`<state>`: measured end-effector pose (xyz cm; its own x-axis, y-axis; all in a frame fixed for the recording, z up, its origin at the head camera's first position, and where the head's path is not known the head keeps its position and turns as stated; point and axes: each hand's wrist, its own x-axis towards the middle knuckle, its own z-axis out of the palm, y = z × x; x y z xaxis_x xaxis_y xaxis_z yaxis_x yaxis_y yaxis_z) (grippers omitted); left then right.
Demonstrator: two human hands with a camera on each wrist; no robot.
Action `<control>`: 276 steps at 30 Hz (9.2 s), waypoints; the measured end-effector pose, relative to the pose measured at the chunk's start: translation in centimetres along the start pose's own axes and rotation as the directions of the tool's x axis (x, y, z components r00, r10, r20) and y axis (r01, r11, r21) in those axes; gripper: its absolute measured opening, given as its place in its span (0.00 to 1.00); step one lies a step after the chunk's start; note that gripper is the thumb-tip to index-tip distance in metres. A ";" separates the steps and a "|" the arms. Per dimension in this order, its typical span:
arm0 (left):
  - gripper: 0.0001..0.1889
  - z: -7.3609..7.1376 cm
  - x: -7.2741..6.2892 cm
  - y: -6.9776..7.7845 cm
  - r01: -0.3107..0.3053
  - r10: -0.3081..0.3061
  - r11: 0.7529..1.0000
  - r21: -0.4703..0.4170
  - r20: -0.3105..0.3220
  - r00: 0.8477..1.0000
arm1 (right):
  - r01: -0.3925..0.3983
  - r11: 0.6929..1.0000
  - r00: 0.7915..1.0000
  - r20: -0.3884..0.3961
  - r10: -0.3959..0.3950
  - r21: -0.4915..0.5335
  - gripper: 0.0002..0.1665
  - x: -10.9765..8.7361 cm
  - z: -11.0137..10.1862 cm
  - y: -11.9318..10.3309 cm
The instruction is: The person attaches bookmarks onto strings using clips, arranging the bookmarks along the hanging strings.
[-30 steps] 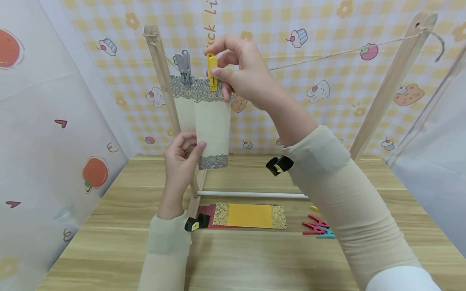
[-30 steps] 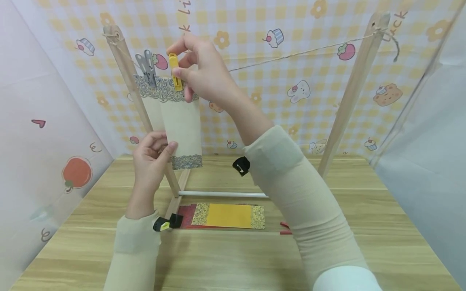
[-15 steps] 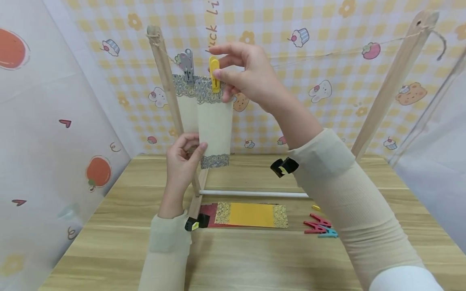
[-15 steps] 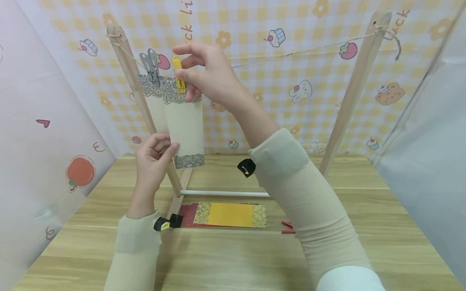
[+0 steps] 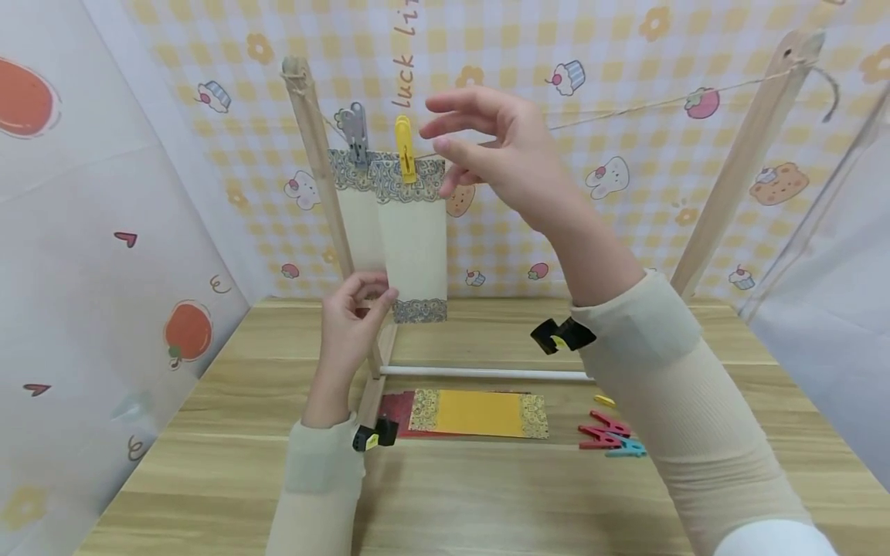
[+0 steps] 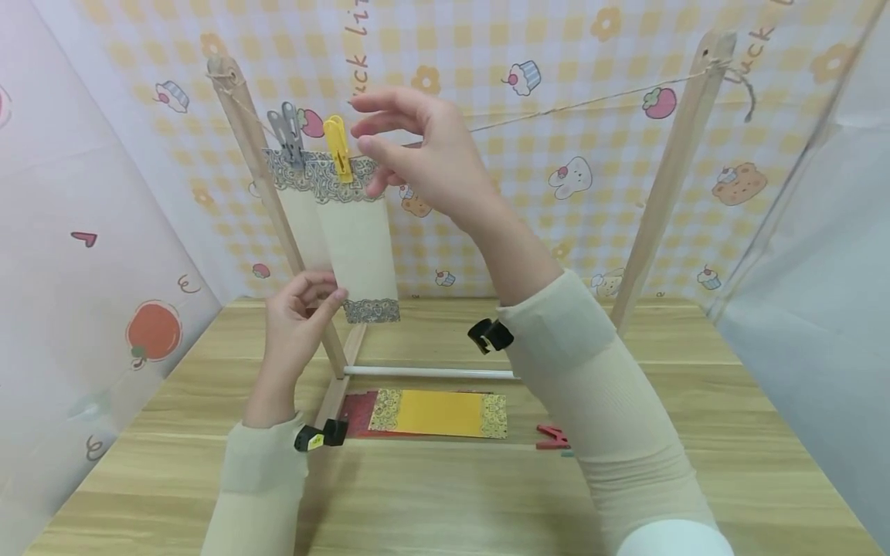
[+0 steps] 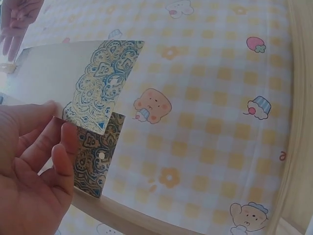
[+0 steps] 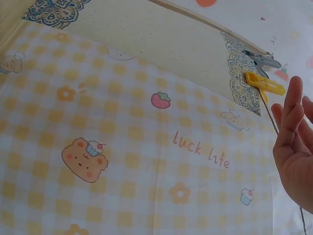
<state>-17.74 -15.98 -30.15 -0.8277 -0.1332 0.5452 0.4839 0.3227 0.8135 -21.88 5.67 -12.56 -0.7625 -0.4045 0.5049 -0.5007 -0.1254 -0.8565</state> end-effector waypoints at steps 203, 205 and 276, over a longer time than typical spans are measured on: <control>0.03 5.5 -5.7 -2.4 -0.120 -0.219 0.880 0.459 0.618 0.755 | -0.379 0.821 0.906 0.010 0.424 -0.426 0.27 -23.3 -13.3 17.2; 0.03 5.5 -5.7 -2.4 -0.125 -0.213 0.880 0.459 0.614 0.760 | -0.375 0.829 0.910 0.004 0.414 -0.415 0.26 -23.3 -13.2 17.0; 0.05 2.7 -3.2 -0.3 -0.145 0.020 0.955 0.259 0.433 0.901 | -0.014 0.907 0.988 -0.143 -0.051 -0.421 0.26 -18.3 -7.6 11.2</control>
<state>-16.03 -13.17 -32.66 -0.8594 0.2926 0.4193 0.5088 0.5701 0.6451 -16.60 18.56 -30.58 -0.7868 -0.2641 0.5579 -0.6158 0.2735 -0.7389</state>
